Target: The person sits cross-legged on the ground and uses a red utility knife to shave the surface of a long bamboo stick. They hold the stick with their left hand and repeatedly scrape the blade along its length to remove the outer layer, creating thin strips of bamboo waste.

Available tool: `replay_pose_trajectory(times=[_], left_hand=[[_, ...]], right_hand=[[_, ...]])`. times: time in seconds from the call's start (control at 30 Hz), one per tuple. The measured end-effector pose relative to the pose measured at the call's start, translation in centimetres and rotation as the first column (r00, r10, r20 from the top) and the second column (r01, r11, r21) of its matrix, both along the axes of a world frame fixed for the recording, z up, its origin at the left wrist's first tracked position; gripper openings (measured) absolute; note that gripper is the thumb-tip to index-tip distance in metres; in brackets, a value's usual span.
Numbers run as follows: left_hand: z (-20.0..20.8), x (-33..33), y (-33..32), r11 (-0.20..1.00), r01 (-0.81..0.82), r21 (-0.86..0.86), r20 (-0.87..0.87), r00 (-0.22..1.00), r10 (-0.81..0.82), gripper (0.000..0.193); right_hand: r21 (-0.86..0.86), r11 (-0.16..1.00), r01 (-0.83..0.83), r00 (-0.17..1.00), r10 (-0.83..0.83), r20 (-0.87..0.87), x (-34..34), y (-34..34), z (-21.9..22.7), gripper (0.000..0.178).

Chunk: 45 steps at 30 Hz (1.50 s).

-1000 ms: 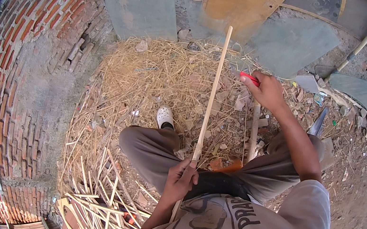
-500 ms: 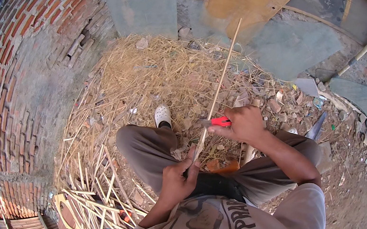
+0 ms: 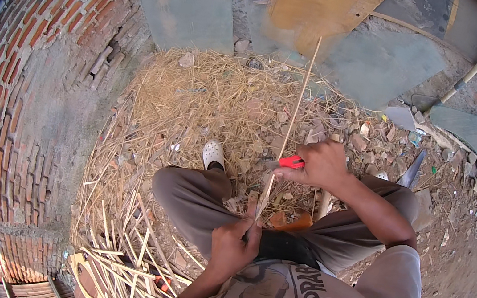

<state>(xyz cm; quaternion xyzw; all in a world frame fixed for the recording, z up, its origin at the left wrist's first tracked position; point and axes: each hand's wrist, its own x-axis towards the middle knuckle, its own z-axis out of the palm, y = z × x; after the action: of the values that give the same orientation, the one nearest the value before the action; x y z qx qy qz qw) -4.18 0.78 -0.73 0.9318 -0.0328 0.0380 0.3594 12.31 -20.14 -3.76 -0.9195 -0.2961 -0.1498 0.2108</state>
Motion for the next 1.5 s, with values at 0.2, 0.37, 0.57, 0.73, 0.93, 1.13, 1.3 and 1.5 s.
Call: replay_pose_trajectory(times=[0.2,0.37,0.57,0.73,0.93,1.13,1.3,1.5], left_hand=[[-0.1,-0.7,-0.3,1.0,0.024,-0.011,0.0,1.0,-0.024,0.039],[0.8,-0.4,-0.1,0.999,-0.025,0.043,-0.065,0.998,0.028,0.036],[0.6,0.2,-0.4,0.995,0.033,0.095,0.006,0.999,-0.033,0.038],[0.1,-0.9,-0.3,0.985,0.112,0.131,0.027,0.993,-0.116,0.045],[0.5,-3.2,-0.3,0.986,0.153,0.064,-0.09,0.985,-0.147,0.044],[1.0,-6.4,1.2,0.955,0.238,-0.178,-0.182,0.946,-0.269,0.04],[-0.4,-5.7,1.4,0.835,-0.091,-0.543,-0.358,0.924,-0.132,0.039],[-0.4,-1.5,1.1,0.715,-0.201,-0.67,-0.379,0.92,-0.096,0.038]], right_hand=[[-0.048,0.969,0.243,0.958,-0.248,-0.146,4.2,-2.1,0.5,0.072],[0.034,0.995,-0.093,0.991,0.096,-0.098,-1.8,1.0,-0.3,0.071],[-0.058,0.997,0.052,0.999,-0.051,0.011,1.8,-0.8,-1.0,0.073],[-0.08,0.936,0.344,0.934,-0.35,-0.078,6.3,-4.1,-0.8,0.076],[-0.074,0.829,0.554,0.813,-0.558,-0.166,9.9,-7.8,-0.5,0.081],[-0.046,0.593,0.804,0.547,-0.767,-0.336,14.8,-14.4,-2.4,0.087],[-0.044,0.698,0.715,0.629,-0.669,-0.395,12.5,-11.4,-1.6,0.088],[-0.022,1.0,0.021,0.991,-0.024,-0.135,-0.5,-0.3,1.0,0.072]])
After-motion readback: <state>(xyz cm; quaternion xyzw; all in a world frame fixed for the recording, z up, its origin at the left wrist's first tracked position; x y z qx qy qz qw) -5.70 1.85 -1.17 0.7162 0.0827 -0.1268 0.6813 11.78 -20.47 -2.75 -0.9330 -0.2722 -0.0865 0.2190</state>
